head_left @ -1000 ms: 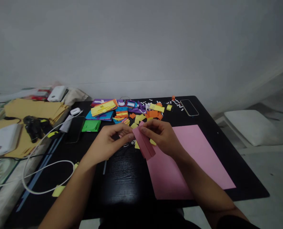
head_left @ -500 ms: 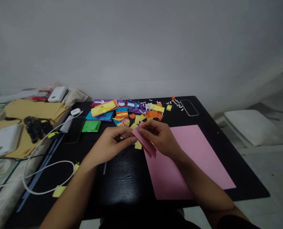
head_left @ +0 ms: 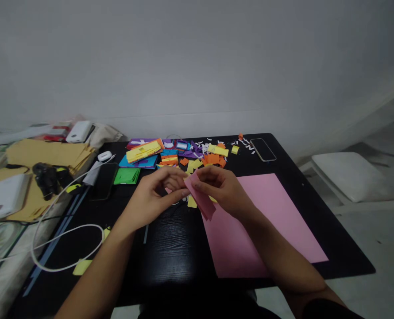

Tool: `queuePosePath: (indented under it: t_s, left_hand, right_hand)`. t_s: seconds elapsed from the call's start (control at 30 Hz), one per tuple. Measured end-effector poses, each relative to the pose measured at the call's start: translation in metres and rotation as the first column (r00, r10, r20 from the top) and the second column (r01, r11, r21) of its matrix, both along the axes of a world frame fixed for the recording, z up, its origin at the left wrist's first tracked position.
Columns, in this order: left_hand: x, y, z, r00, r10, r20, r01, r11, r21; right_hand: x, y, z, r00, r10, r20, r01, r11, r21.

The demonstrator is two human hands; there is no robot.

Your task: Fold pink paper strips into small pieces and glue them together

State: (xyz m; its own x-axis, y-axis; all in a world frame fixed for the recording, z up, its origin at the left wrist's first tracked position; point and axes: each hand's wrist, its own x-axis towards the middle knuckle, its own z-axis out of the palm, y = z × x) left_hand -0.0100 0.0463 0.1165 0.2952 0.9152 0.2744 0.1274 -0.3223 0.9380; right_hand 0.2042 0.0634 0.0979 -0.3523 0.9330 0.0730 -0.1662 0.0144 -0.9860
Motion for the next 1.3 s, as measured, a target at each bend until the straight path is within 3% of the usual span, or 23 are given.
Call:
queuePosePath:
  t_s: [0.13,0.5,0.8,1.03,1.3]
  left_hand:
    - [0.002,-0.001,-0.001,0.999,-0.016,0.051,0.014,0.999,0.042]
    - [-0.001,-0.001,-0.005,0.993,-0.013,0.121,0.015,1.000,-0.010]
    - [-0.005,-0.001,-0.002,0.999,-0.027,0.025,0.027,0.999,0.023]
    - [-0.004,-0.001,-0.004,0.999,0.012,-0.033,-0.009,0.997,0.071]
    - [-0.005,0.000,-0.004,0.997,-0.015,0.082,0.019,0.999,-0.044]
  right_hand:
    - [0.000,0.000,-0.001,1.000,0.005,-0.020,-0.006,0.999,-0.044]
    - [-0.001,-0.001,-0.003,0.999,0.037,-0.039,-0.039,0.997,-0.061]
    - [-0.002,-0.003,0.002,0.997,0.016,-0.072,-0.017,1.000,-0.015]
    - [0.000,-0.005,0.004,1.000,-0.023,0.002,0.022,0.999,0.045]
    - [0.011,-0.004,0.011,0.993,0.113,-0.028,-0.112,0.993,0.036]
